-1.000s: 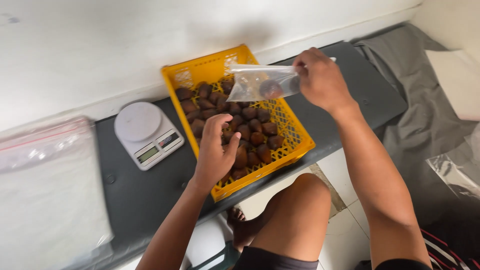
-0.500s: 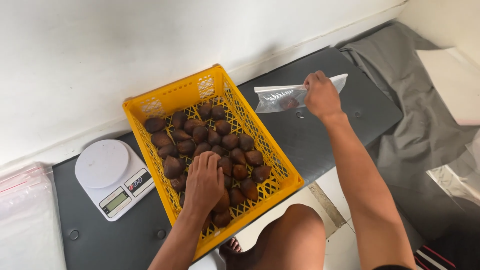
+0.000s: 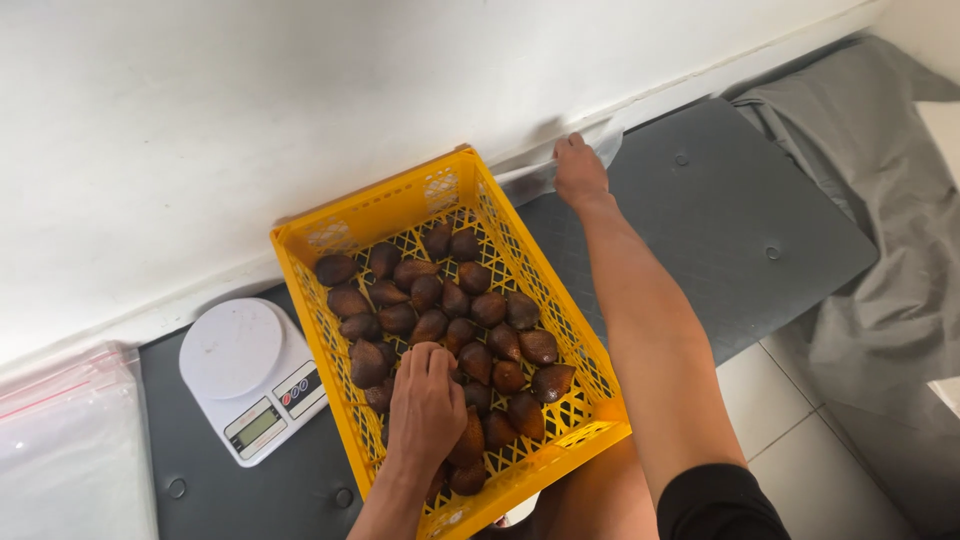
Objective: The person picks two brown fruits from a yellow crate, places them on a digital scale, then transfers them into a clear zip-lock bag. The person seals the bag and places it on the table.
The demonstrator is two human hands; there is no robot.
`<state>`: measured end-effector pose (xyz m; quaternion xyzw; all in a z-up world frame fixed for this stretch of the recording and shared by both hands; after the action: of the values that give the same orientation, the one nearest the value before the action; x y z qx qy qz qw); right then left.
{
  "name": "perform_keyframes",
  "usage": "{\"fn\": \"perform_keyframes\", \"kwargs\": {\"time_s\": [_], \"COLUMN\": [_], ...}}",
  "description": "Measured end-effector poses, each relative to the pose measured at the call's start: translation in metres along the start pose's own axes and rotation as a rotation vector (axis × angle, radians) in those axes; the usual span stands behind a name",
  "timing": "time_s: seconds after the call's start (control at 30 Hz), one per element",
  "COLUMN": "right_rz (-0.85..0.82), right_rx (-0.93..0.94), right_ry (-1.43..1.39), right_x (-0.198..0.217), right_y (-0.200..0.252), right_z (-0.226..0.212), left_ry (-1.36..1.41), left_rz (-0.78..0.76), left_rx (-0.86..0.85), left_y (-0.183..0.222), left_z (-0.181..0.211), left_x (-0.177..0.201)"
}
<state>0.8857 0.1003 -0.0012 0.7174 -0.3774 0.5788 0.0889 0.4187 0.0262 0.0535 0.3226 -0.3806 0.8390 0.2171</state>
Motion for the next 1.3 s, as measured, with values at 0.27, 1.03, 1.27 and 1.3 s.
{"fn": "perform_keyframes", "kwargs": {"time_s": [0.27, 1.03, 1.27, 1.3], "right_rz": [0.109, -0.126, -0.382, -0.327], "right_rx": [-0.017, 0.432, 0.560, 0.572], "right_ry": [-0.118, -0.371, -0.355, -0.374], "right_x": [-0.005, 0.200, 0.186, 0.177], "right_y": [-0.009, 0.186, 0.275, 0.284], "right_z": [-0.019, -0.263, -0.347, -0.353], "left_ry": [0.020, -0.076, 0.104, 0.117], "left_rz": [-0.005, -0.079, 0.164, 0.210], "left_rx": [0.014, -0.014, -0.049, -0.097], "left_y": [-0.001, 0.001, -0.006, 0.000], "left_z": [-0.003, -0.009, -0.001, -0.014], "left_x": [-0.003, -0.016, 0.050, 0.050]}}
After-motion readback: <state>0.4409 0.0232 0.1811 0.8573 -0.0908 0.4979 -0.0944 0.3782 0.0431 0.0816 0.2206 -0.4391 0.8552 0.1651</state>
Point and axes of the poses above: each hand's wrist, its own y-axis away from the middle knuckle, its own x-axis out of the back of the hand, z = x × y, the point moved 1 cm from there along -y, towards the middle knuckle, and after that the axes turned 14 degrees about z, right-handed, at the moved point
